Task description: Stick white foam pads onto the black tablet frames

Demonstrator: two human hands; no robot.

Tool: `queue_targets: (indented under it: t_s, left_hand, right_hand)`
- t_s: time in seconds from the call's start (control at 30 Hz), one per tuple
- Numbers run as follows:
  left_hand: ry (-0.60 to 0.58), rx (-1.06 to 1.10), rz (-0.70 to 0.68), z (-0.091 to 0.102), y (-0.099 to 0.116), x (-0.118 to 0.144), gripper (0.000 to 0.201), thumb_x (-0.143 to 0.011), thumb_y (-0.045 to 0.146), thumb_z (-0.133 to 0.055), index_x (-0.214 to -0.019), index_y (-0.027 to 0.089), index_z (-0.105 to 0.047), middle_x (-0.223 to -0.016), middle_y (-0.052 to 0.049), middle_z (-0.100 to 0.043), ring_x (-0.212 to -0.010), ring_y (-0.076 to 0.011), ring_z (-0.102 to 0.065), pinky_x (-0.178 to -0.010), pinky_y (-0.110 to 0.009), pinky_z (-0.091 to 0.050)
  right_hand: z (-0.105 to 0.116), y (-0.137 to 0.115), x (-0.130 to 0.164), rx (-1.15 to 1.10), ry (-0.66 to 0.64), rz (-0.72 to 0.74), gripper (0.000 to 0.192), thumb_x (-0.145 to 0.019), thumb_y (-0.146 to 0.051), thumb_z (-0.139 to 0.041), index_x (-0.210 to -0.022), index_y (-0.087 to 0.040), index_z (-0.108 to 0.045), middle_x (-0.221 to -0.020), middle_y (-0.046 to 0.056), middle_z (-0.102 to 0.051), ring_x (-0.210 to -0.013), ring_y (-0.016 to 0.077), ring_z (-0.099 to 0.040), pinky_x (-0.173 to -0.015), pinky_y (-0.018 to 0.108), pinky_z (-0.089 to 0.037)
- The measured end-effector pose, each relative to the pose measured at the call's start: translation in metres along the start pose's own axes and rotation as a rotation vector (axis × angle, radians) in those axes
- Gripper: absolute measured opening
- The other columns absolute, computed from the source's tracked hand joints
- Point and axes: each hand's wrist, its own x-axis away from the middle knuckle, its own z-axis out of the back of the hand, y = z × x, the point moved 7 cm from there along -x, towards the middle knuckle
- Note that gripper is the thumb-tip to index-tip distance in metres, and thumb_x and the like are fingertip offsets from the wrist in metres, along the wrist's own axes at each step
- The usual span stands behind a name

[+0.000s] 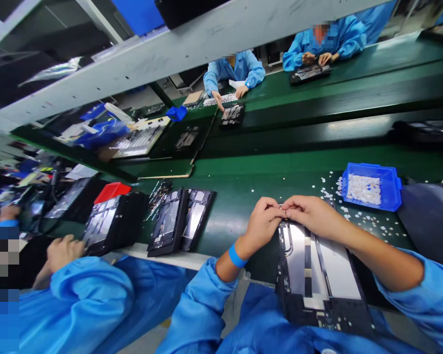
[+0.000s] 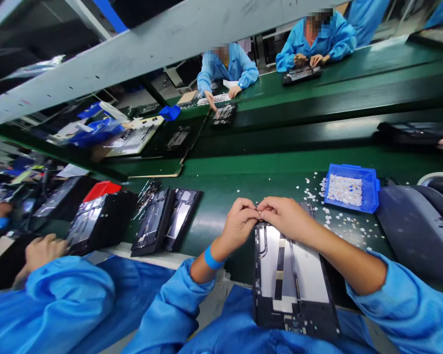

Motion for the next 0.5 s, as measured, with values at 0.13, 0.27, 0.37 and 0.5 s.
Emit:
queue_targets:
  t_s: [0.13,0.27,0.37,0.5]
  left_hand:
    - [0.086,0.117,0.110,-0.003,-0.003,0.008,0.006,-0.095,0.019,-0.067,-0.095,0.022,-0.072,-0.095,-0.004,-0.070,-0.094,-0.0182,-0.067,-0.085,-0.033,-0.054]
    - [0.140,0.200,0.179,-0.004,-0.001,0.007,0.003,-0.092,0.018,-0.070,-0.092,0.021,-0.069,-0.093,-0.004,-0.073,-0.090,-0.0178,-0.068,-0.085,-0.032,-0.054]
    - [0.122,0.253,0.213,-0.005,0.001,0.005,0.004,-0.094,0.019,-0.065,-0.096,0.021,-0.068,-0.097,-0.004,-0.073,-0.093,-0.0177,-0.068,-0.086,-0.032,-0.055]
    - [0.103,0.334,0.261,-0.008,-0.001,0.011,0.019,-0.087,0.022,-0.072,-0.105,0.021,-0.067,-0.105,-0.007,-0.070,-0.095,-0.0191,-0.068,-0.087,-0.034,-0.056]
  right_hand:
    - [-0.004,0.016,0.001,-0.047,-0.005,-0.054,0.017,-0.090,-0.035,-0.060,-0.088,-0.020,-0.070,-0.076,0.000,-0.070,-0.070,0.0147,-0.062,-0.060,0.026,-0.042]
    - [-0.004,0.020,0.000,-0.116,0.040,-0.052,0.014,-0.089,-0.032,-0.061,-0.095,-0.021,-0.068,-0.084,0.000,-0.072,-0.075,0.0145,-0.066,-0.065,0.026,-0.048]
    - [-0.004,0.019,-0.001,-0.172,0.040,-0.075,0.021,-0.089,-0.032,-0.063,-0.105,-0.021,-0.069,-0.091,0.002,-0.075,-0.078,0.0151,-0.069,-0.070,0.027,-0.052]
    - [-0.002,0.020,-0.003,-0.119,0.021,-0.120,0.016,-0.088,-0.034,-0.064,-0.091,-0.020,-0.072,-0.080,0.001,-0.074,-0.070,0.0151,-0.065,-0.060,0.026,-0.046]
